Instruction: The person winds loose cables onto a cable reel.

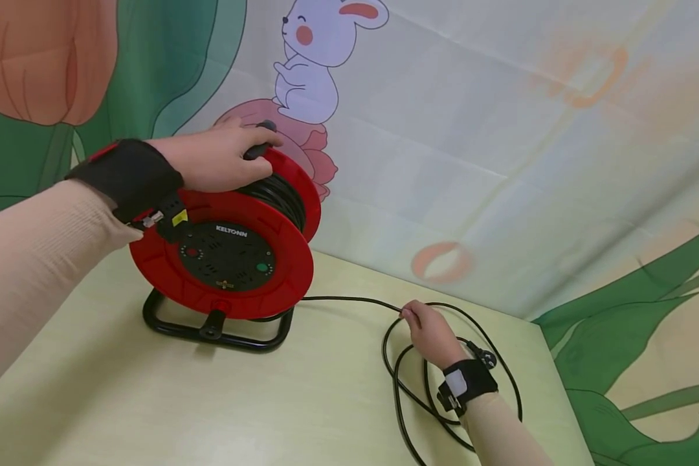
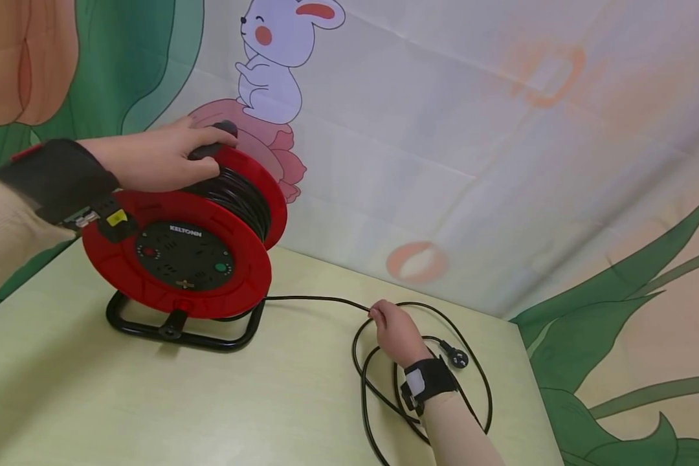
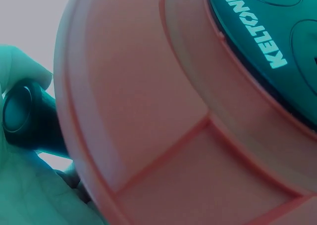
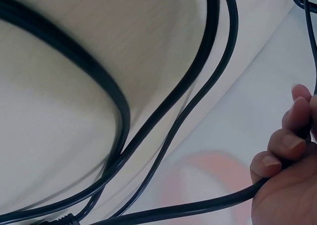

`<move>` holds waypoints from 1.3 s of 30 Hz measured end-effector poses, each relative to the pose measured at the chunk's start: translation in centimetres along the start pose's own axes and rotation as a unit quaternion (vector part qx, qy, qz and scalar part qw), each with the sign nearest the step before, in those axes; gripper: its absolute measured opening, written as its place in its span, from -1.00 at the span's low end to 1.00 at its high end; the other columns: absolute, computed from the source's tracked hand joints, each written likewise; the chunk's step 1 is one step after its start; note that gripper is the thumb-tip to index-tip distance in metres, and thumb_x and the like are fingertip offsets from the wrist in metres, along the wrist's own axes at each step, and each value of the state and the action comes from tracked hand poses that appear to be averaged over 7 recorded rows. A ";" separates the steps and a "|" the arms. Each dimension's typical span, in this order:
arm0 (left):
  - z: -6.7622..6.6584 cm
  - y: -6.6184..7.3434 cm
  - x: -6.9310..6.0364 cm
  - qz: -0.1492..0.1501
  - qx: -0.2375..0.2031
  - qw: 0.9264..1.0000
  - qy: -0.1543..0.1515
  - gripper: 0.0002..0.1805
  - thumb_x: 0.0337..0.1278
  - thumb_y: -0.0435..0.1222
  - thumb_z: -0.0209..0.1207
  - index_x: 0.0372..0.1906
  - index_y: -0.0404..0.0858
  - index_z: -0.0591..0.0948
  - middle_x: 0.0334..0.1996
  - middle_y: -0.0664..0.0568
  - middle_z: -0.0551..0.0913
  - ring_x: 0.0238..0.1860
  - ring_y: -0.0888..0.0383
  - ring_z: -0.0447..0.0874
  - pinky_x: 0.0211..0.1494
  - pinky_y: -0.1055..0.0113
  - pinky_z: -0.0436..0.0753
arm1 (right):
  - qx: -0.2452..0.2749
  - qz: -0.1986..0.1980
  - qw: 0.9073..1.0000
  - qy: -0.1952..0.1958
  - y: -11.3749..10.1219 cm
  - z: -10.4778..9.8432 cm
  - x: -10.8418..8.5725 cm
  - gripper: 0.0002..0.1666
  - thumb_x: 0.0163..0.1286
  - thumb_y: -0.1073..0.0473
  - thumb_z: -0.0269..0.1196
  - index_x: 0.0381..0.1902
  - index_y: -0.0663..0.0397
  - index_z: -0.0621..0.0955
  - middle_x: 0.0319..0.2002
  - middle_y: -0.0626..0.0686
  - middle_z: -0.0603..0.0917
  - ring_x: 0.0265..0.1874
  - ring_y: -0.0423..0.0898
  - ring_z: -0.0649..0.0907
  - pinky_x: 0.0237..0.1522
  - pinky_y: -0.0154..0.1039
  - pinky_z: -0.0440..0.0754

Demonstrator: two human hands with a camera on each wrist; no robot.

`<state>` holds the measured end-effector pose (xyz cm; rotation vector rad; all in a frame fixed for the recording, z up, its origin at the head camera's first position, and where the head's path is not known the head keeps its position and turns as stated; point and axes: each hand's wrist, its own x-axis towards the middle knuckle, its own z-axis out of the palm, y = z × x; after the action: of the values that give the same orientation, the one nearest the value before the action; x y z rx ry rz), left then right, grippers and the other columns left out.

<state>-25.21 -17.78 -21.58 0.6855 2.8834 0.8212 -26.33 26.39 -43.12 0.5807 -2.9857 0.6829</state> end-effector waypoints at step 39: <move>3.9 -1.9 -8.2 0.023 -0.089 0.952 0.293 -0.71 0.33 -0.14 0.06 0.00 -0.22 0.49 -0.35 -0.05 0.47 -0.30 0.03 0.39 -0.32 0.21 0.38 | 0.022 -0.017 1.000 0.009 -0.5 1.7 -0.8 -0.79 0.51 0.17 0.06 -0.10 0.07 0.64 -0.21 -0.03 0.67 -0.24 -0.14 0.61 -0.21 -0.10 0.52</move>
<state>-17.95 -20.94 -26.35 0.5643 3.2319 1.4944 -25.30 25.48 -44.56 0.6237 -2.9431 0.7489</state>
